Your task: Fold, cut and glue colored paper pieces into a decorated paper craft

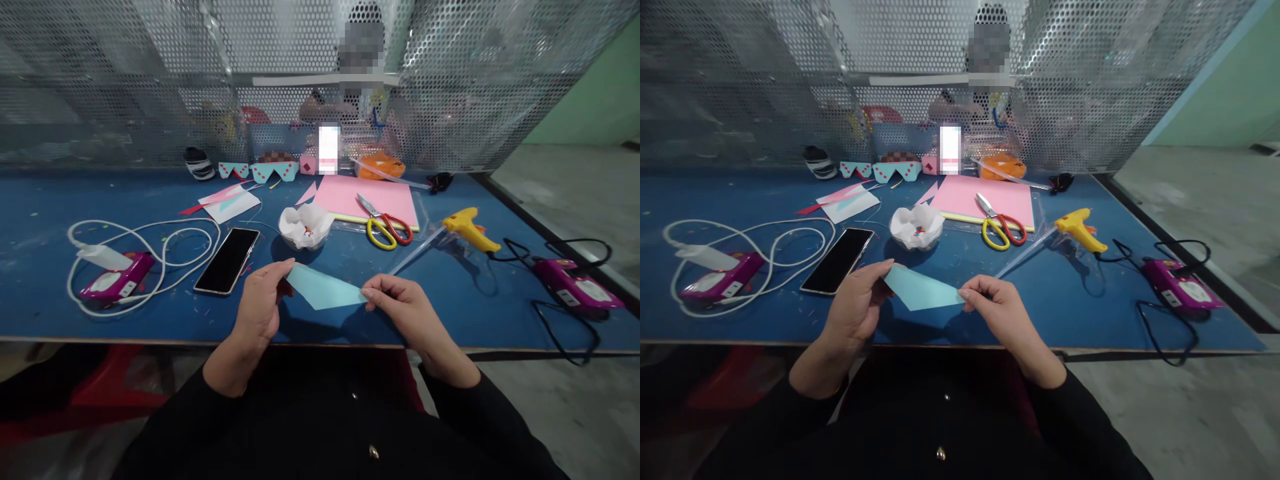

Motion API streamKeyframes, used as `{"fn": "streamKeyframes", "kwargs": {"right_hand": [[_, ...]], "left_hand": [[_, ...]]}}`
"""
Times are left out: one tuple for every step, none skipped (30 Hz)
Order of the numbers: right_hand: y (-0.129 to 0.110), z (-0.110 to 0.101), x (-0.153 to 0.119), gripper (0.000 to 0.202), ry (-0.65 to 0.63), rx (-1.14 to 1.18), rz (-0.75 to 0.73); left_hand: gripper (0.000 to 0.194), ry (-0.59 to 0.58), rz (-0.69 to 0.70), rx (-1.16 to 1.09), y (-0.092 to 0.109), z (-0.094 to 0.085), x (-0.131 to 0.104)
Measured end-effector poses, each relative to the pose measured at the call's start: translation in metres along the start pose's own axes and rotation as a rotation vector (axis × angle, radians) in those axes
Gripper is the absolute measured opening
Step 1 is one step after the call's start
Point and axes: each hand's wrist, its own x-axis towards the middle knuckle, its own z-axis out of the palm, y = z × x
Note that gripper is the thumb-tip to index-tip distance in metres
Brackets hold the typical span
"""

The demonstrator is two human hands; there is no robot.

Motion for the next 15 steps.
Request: {"fn": "streamKeyframes", "kwargs": {"right_hand": [[0.0,-0.001,0.0,0.022,0.006,-0.027,-0.022],[0.0,-0.001,0.001,0.022,0.013,-0.058,-0.047],[0.0,-0.002,0.001,0.023,0.022,-0.094,-0.077],[0.001,-0.003,0.001,0.023,0.033,-0.136,-0.111],[0.001,-0.004,0.002,0.022,0.046,-0.183,-0.149],[0.001,-0.005,0.002,0.021,0.063,-0.235,-0.191],[0.001,-0.006,0.002,0.02,0.085,-0.291,-0.237],[0.001,-0.007,0.003,0.019,0.109,-0.351,-0.287],[0.001,-0.008,0.003,0.017,0.134,-0.412,-0.343],[0.002,-0.009,0.004,0.016,0.158,-0.475,-0.402],[0.002,-0.01,0.005,0.015,0.18,-0.539,-0.465],[0.003,-0.011,0.005,0.014,0.197,-0.603,-0.528],[0.004,-0.012,0.006,0.013,0.21,-0.664,-0.59],[0.005,-0.012,0.005,0.013,0.218,-0.722,-0.649],[0.007,-0.012,0.005,0.013,0.221,-0.777,-0.701]], "left_hand": [[0.023,-0.004,0.014,0.02,-0.001,-0.001,0.001],[0.024,-0.011,0.033,0.044,-0.001,-0.002,0.002],[0.026,-0.022,0.056,0.075,-0.002,-0.004,0.003],[0.027,-0.039,0.083,0.111,-0.002,-0.006,0.004],[0.027,-0.06,0.113,0.153,-0.003,-0.009,0.005],[0.026,-0.084,0.147,0.201,-0.003,-0.011,0.006],[0.023,-0.108,0.185,0.253,-0.003,-0.014,0.007],[0.02,-0.129,0.228,0.308,-0.003,-0.017,0.008],[0.017,-0.148,0.278,0.366,-0.003,-0.02,0.01],[0.014,-0.162,0.336,0.428,-0.002,-0.023,0.011],[0.01,-0.173,0.402,0.49,-0.002,-0.026,0.012],[0.005,-0.183,0.473,0.552,-0.001,-0.028,0.013],[0.002,-0.196,0.546,0.612,-0.001,-0.03,0.014],[0.005,-0.212,0.616,0.67,-0.002,-0.032,0.015],[0.009,-0.234,0.68,0.725,-0.003,-0.034,0.015]]}}
